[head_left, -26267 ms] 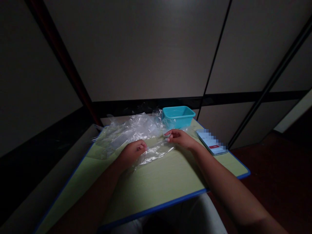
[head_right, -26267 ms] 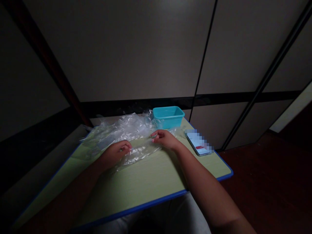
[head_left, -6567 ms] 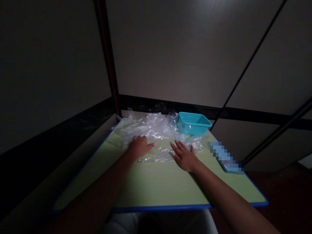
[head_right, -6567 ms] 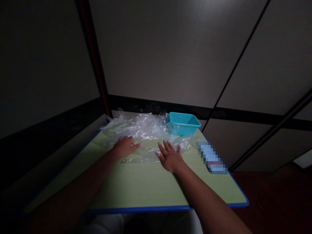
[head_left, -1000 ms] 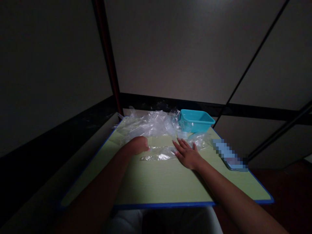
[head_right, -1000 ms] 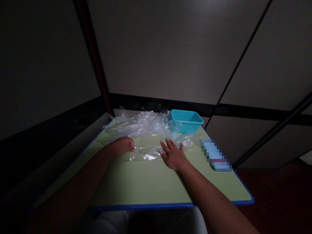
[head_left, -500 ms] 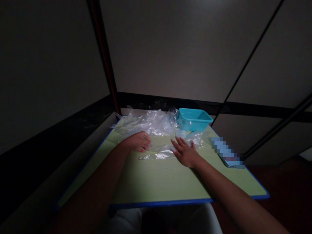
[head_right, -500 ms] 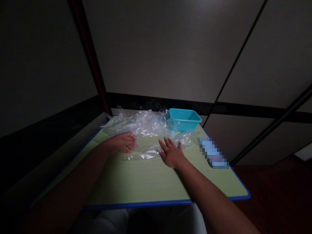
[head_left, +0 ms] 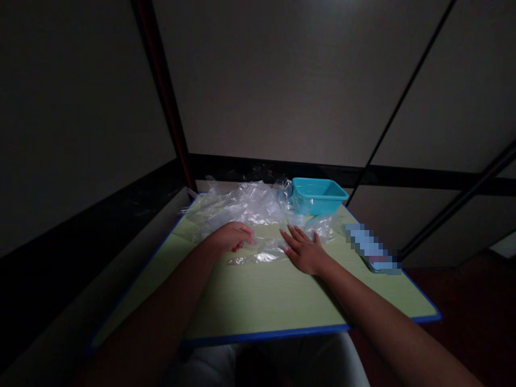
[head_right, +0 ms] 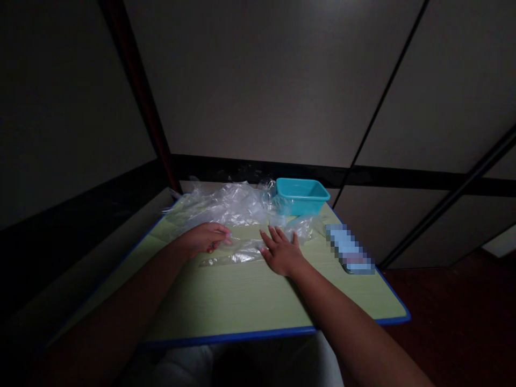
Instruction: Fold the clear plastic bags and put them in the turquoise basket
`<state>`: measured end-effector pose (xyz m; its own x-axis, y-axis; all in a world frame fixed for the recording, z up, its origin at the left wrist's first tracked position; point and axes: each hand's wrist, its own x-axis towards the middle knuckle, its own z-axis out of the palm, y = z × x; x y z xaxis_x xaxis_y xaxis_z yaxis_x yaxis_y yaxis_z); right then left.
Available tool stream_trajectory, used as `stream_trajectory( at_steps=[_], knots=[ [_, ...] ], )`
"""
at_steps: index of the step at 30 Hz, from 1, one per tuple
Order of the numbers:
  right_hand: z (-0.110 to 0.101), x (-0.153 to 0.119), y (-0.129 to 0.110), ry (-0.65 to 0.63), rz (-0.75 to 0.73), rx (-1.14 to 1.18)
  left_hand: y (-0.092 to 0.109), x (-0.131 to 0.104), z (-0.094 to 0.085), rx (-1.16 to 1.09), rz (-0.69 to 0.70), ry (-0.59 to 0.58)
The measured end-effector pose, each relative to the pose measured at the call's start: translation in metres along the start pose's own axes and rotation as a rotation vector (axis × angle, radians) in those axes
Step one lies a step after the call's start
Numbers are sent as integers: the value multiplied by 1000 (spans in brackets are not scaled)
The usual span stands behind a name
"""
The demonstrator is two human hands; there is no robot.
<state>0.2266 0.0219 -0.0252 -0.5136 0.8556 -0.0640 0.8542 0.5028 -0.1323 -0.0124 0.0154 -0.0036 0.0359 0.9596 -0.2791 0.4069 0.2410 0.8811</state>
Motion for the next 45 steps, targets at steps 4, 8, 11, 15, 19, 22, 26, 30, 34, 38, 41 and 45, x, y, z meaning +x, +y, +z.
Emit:
stream_trajectory(
  at_steps=[4, 8, 11, 15, 19, 22, 26, 30, 34, 38, 41, 45],
  knots=[
    [-2, 0, -1, -21, 13, -15, -4, 5, 3, 23, 22, 11],
    [-4, -1, -3, -35, 22, -23, -5, 7, 3, 56, 43, 14],
    [-4, -1, -3, -32, 19, -17, -6, 6, 1, 78, 59, 17],
    [-3, -1, -2, -36, 23, -17, -5, 4, 0, 94, 71, 0],
    [-2, 0, -1, -27, 16, -8, -4, 3, 0, 101, 69, -18],
    [-2, 0, -1, -23, 11, -7, -2, 3, 0, 107, 64, -16],
    [-2, 0, -1, -24, 10, -15, 0, 1, 0, 135, 80, -38],
    [-1, 0, 0, -15, 3, -18, 0, -2, 0, 173, 100, -82],
    [-1, 0, 0, -20, 8, -26, -3, -1, -2, 189, 97, -86],
    [-1, 0, 1, -11, 3, -14, -4, 1, -5, 191, 85, -59],
    [-1, 0, 1, -1, 0, -8, -2, 0, -7, 194, 71, -44],
    [0, 0, 1, 1, 0, 1, -1, -2, -9, 204, 56, -24]
  ],
)
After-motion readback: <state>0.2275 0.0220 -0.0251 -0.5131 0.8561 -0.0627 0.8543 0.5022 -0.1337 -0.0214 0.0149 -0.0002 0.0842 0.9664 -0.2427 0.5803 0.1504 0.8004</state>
